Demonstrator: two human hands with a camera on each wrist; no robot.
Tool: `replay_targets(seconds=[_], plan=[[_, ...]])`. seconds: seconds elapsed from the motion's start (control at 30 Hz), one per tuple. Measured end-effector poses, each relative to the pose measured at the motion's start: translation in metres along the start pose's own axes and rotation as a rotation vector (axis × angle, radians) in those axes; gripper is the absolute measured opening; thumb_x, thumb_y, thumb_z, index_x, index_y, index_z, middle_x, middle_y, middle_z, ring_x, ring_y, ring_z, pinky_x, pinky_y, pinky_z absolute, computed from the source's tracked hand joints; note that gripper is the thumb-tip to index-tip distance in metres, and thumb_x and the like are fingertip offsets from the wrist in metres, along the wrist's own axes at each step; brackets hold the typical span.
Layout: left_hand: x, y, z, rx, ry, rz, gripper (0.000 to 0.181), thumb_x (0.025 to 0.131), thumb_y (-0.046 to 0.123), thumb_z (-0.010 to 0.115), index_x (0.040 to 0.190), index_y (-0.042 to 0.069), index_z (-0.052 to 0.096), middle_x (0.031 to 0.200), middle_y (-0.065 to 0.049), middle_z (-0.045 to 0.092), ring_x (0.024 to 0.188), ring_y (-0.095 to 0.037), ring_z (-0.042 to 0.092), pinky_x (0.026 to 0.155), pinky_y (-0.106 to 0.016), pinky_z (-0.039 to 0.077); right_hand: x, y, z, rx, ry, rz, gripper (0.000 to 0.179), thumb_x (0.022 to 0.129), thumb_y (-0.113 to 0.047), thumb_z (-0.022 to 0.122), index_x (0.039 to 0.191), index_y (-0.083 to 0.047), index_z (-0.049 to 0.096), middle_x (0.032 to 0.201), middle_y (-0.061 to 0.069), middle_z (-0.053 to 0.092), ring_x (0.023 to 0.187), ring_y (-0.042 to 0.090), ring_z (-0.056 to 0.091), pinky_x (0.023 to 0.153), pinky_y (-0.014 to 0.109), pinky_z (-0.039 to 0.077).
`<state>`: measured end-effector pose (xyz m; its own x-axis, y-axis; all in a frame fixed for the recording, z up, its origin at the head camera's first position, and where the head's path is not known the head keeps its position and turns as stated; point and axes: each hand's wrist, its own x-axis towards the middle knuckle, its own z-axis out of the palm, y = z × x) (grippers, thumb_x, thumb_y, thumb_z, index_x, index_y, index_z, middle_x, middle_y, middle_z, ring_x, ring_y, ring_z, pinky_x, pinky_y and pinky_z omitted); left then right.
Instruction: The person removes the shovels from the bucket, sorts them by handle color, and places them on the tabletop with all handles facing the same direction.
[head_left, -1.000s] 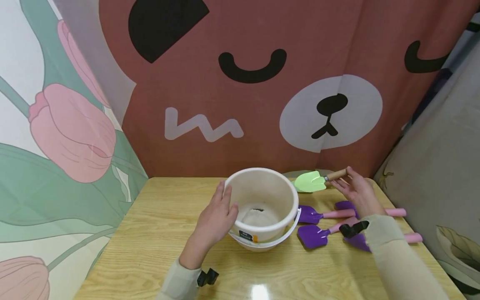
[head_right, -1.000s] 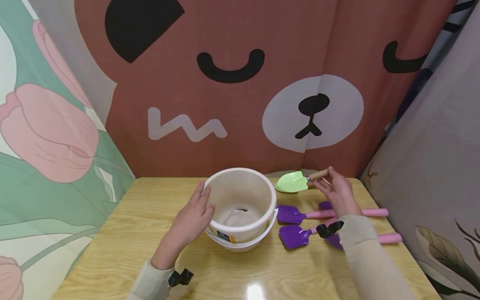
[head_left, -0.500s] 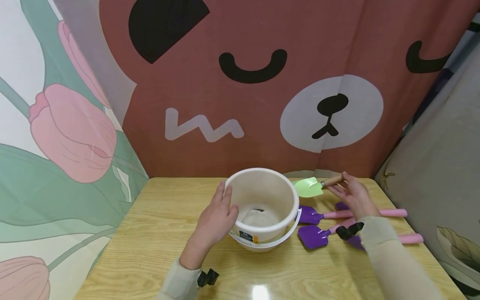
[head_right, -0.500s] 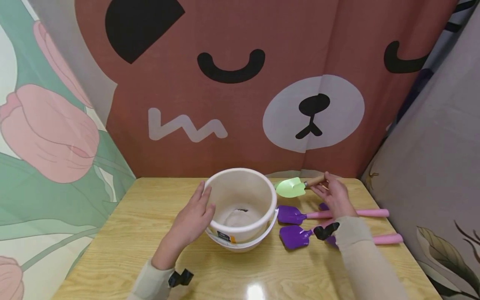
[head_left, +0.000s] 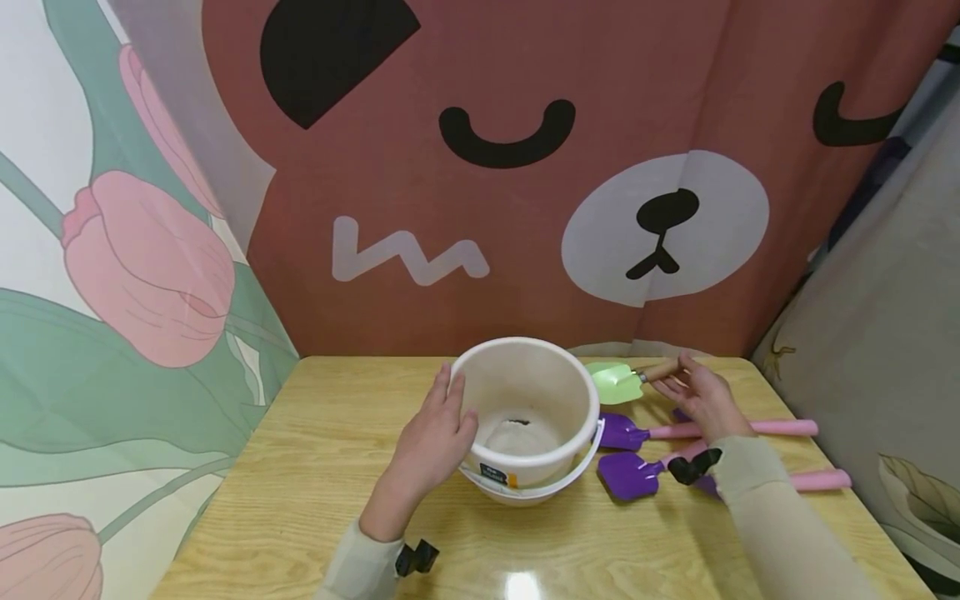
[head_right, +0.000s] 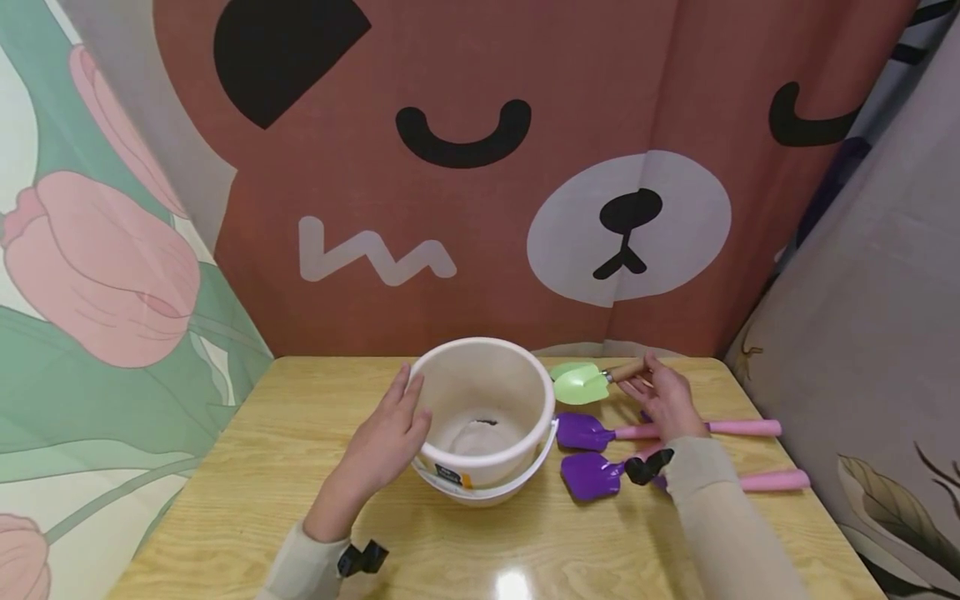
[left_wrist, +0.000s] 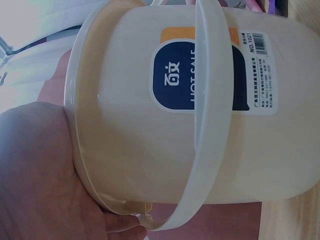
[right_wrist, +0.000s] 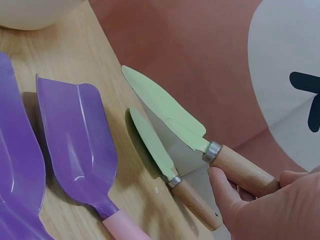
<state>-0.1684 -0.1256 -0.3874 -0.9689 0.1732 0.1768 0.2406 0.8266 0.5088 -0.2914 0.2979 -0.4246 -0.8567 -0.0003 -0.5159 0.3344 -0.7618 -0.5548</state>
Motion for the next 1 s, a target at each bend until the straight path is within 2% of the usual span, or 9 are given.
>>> replay_targets(seconds=[0.1,0.33,0.43,0.6,0.7,0.87,1.0], plan=[[0.000,0.000,0.000,0.003,-0.001,0.000,0.066,0.106,0.043,0.039,0.159,0.005,0.030,0.170,-0.013,0.007,0.154,-0.031,0.019,0.115,-0.054,0.036,0.000,0.002,0.000,-0.013,0.030,0.002,0.019,0.104,-0.023,0.055,0.121,-0.026,0.049,0.103,0.007,0.058,0.091,0.028,0.067,0.104,0.044,0.049],[0.000,0.000,0.000,-0.001,-0.005,-0.005,0.065,0.106,0.042,0.040,0.159,0.005,0.030,0.170,-0.012,0.007,0.154,-0.030,0.018,0.116,-0.053,0.035,0.003,0.006,-0.001,-0.052,0.072,-0.016,0.029,0.103,-0.025,0.056,0.130,-0.029,0.047,0.106,0.005,0.059,0.115,0.023,0.056,0.104,0.042,0.050],[0.001,-0.001,0.001,-0.003,-0.001,0.000,0.065,0.106,0.042,0.040,0.159,0.005,0.030,0.170,-0.012,0.008,0.154,-0.030,0.018,0.116,-0.053,0.036,0.003,0.008,0.000,-0.071,0.074,-0.017,0.031,0.104,-0.026,0.054,0.134,-0.029,0.047,0.115,0.003,0.055,0.124,0.021,0.052,0.104,0.041,0.049],[0.002,-0.002,0.003,0.010,0.019,0.014,0.065,0.106,0.040,0.041,0.158,0.004,0.032,0.169,-0.015,0.011,0.153,-0.032,0.023,0.114,-0.052,0.039,0.005,0.011,0.000,-0.085,0.066,-0.018,0.022,0.104,-0.027,0.051,0.126,-0.027,0.050,0.132,0.000,0.046,0.144,0.021,0.036,0.107,0.040,0.046],[0.001,-0.002,0.003,0.009,0.022,0.016,0.065,0.105,0.040,0.041,0.158,0.004,0.032,0.169,-0.015,0.012,0.153,-0.032,0.024,0.114,-0.052,0.039,0.006,0.012,-0.001,-0.079,0.066,-0.021,0.022,0.103,-0.026,0.053,0.126,-0.027,0.051,0.136,-0.001,0.044,0.147,0.022,0.032,0.109,0.040,0.044],[0.001,-0.001,0.003,0.004,0.018,0.017,0.065,0.106,0.041,0.041,0.159,0.004,0.031,0.169,-0.015,0.010,0.153,-0.032,0.022,0.114,-0.052,0.038,0.007,0.013,-0.002,-0.053,0.079,-0.012,0.019,0.102,-0.024,0.056,0.121,-0.026,0.056,0.137,-0.003,0.045,0.143,0.021,0.038,0.109,0.039,0.044],[0.001,0.000,0.002,0.004,0.014,0.014,0.065,0.106,0.041,0.040,0.159,0.004,0.031,0.170,-0.015,0.010,0.154,-0.031,0.020,0.115,-0.052,0.037,0.009,0.015,-0.003,-0.063,0.072,-0.019,0.013,0.102,-0.023,0.056,0.114,-0.022,0.059,0.133,-0.001,0.047,0.133,0.022,0.049,0.108,0.040,0.045]])
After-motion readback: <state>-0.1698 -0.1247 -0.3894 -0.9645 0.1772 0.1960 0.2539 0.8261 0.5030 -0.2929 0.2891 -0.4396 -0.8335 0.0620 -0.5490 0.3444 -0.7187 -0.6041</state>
